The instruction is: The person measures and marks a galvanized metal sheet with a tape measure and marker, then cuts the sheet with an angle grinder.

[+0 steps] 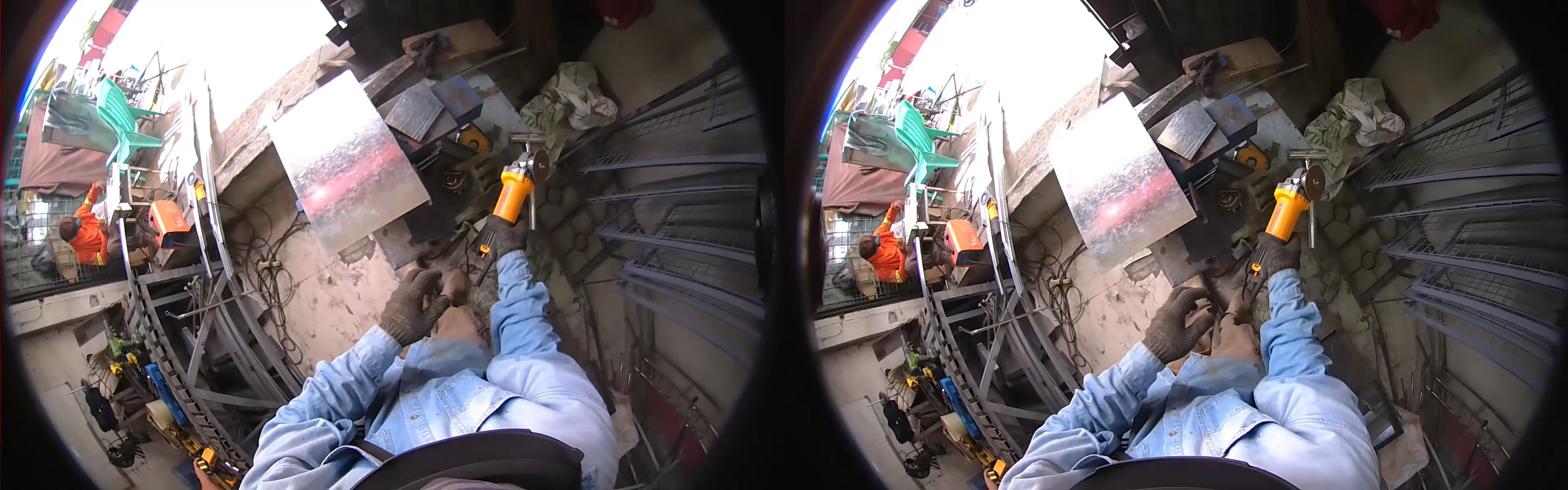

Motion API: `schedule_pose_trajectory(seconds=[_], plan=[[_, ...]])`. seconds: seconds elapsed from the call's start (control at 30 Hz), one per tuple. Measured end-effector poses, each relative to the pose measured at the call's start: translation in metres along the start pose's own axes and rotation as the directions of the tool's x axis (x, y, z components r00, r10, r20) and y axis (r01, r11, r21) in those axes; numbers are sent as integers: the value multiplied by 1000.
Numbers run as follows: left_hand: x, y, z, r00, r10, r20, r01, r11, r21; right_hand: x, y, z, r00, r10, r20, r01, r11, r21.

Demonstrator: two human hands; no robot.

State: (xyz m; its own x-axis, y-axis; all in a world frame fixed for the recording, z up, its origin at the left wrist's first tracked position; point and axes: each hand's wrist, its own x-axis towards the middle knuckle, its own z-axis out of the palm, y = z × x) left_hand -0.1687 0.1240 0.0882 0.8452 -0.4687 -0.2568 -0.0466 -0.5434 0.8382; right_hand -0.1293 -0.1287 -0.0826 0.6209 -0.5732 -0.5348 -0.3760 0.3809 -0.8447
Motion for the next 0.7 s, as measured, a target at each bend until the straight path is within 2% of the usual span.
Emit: schedule_pose_trajectory(seconds=[0.03, 0.1, 0.13, 0.17, 0.2, 0.23, 0.27, 0.3, 0.33, 0.37, 0.4, 0.43, 0.47, 0.5, 0.53, 0.57, 0.6, 0.63, 0.7], plan=[[10, 7, 15, 999, -42, 23, 43, 998, -48, -26, -7, -5, 995, -36, 88, 28, 996, 88], [25, 18, 41, 993, 11, 116, -9, 1000, -23, -71, -18, -15, 959, -215, 184, 226, 973, -43], [29, 30, 47, 976, -28, 217, 75, 974, -215, -91, -29, -14, 945, -238, 226, 233, 971, 48], [25, 44, 47, 969, -110, 220, 148, 975, -168, -112, -36, -19, 930, -255, 265, 226, 965, 136], [18, 48, 49, 984, 45, 171, 0, 966, -258, -101, -17, -34, 901, -273, 336, 212, 955, 207], [11, 49, 47, 975, 195, 110, -148, 931, -335, -154, -102, -22, 845, -359, 397, 218, 908, 358], [2, 79, 27, 962, 174, 210, -56, 880, -472, -154, -121, -28, 767, -292, 572, -25, 877, 480], [-2, 92, 13, 963, 178, 203, -63, 880, -471, -155, -137, -34, 635, -250, 731, -287, 802, 524], [-6, 101, 1, 893, 103, 438, 187, 801, -569, -172, -167, -27, 586, -278, 761, -399, 719, 569], [-12, 106, -5, 753, 70, 655, 445, 679, -585, -163, -156, -36, 695, -226, 683, -460, 591, 663], [-10, 84, 4, 761, 236, 605, 346, 641, -685, -158, -149, -37, 675, -308, 671, -398, 614, 682], [-10, 78, -3, 782, 224, 581, 317, 659, -682, -151, -146, -37, 643, -391, 659, -332, 633, 700], [-9, 72, -6, 792, 231, 566, 304, 653, -693, -148, -144, -41, 634, -390, 667, -337, 637, 693], [-11, 67, -7, 795, 233, 560, 302, 649, -698, -148, -138, -48, 674, -337, 657, -344, 644, 683], [-15, 71, -8, 840, 311, 444, 42, 779, -626, -146, -134, -51, 710, -289, 643, -349, 649, 677], [-18, 74, -9, 841, 311, 442, 40, 780, -624, -144, -129, -52, 707, -291, 644, -350, 648, 677], [-25, 77, -9, 846, 323, 425, -138, 901, -410, -142, -122, -54, 746, -233, 624, -370, 635, 679], [-31, 85, -9, 847, 337, 412, -297, 941, -160, -144, -118, -58, 781, -169, 602, -389, 622, 679], [-34, 92, -3, 854, 305, 421, -280, 952, -122, -144, -112, -63, 785, -151, 601, -388, 637, 667]])
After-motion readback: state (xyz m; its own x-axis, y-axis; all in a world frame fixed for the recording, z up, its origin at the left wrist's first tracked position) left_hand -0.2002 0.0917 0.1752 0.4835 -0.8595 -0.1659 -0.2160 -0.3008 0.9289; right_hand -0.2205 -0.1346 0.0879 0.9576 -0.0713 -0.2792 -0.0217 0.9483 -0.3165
